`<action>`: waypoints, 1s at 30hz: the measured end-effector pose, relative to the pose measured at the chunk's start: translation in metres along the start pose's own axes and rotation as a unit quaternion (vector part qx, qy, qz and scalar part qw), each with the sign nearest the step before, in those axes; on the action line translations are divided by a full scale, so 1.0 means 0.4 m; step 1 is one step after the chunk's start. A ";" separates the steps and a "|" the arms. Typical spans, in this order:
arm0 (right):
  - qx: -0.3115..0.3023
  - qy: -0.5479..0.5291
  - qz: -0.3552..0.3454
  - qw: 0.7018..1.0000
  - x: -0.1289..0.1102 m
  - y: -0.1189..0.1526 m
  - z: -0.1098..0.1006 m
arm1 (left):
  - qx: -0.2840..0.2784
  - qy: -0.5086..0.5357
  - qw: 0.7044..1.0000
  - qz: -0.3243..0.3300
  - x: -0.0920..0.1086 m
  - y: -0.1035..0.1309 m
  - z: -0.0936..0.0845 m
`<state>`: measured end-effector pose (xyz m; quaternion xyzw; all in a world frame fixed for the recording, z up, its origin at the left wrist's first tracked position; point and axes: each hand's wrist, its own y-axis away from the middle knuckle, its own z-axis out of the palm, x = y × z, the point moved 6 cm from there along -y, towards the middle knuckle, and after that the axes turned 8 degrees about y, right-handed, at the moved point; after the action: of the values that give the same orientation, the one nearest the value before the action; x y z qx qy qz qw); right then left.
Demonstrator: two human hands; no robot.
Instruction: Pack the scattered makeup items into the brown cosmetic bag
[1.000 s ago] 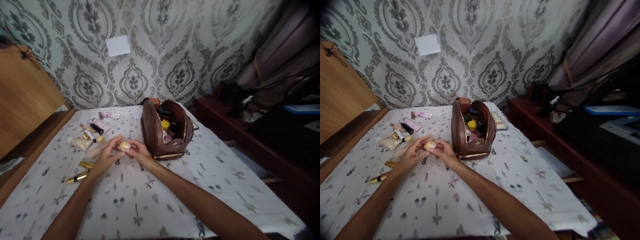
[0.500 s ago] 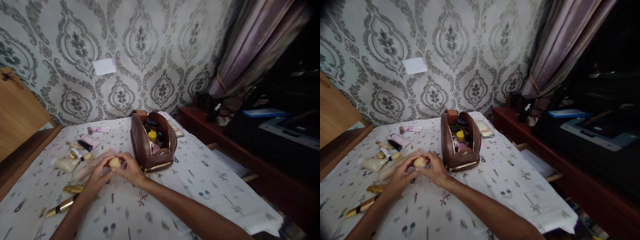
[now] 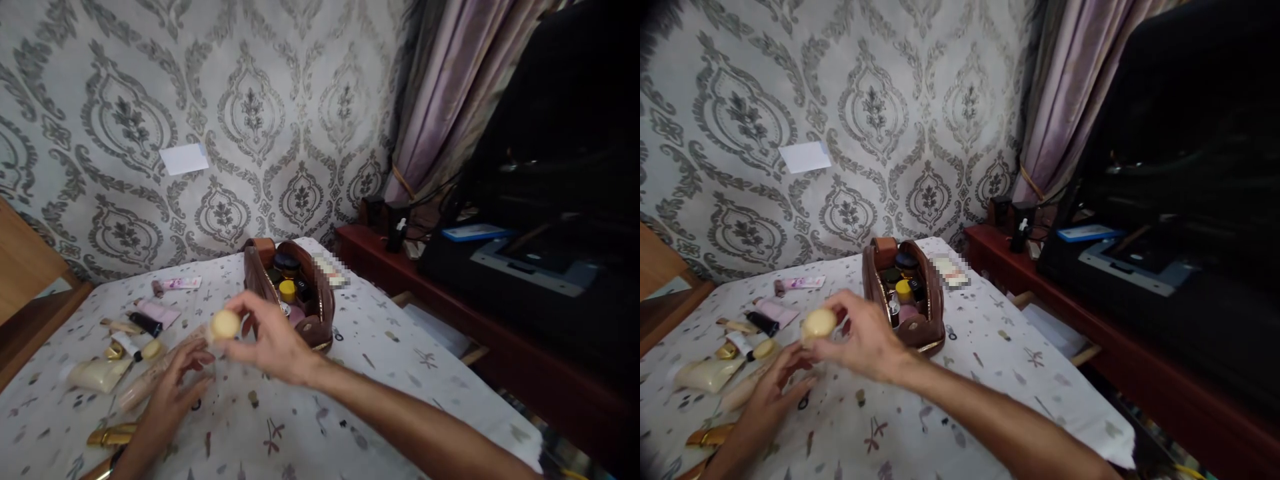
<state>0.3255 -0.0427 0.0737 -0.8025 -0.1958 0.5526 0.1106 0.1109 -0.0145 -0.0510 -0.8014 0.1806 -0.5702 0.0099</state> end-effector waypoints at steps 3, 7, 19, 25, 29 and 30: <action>0.051 0.029 -0.062 0.996 -0.037 -0.053 -0.125 | -0.025 -0.009 1.000 -0.004 0.011 0.001 0.010; 0.046 0.168 -0.054 0.983 0.010 -0.143 -0.243 | -0.031 -0.005 0.999 -0.010 0.018 0.006 0.025; -0.131 0.591 0.021 0.796 0.149 -0.218 -0.236 | -0.086 -0.036 0.996 0.008 -0.015 0.010 0.060; -0.193 0.605 0.045 0.771 0.157 -0.271 -0.193 | -0.092 -0.068 0.993 0.020 -0.016 0.009 0.063; -0.220 0.602 0.047 0.766 0.169 -0.304 -0.175 | -0.101 -0.080 0.991 0.021 -0.019 0.010 0.065; -0.225 0.602 0.049 0.764 0.171 -0.307 -0.172 | -0.104 -0.080 0.991 0.024 -0.016 0.009 0.065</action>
<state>0.3871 0.1002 0.0895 -0.9807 -0.1684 -0.0998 -0.0050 0.1320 -0.0209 -0.0669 -0.8366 0.2566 -0.4818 -0.0456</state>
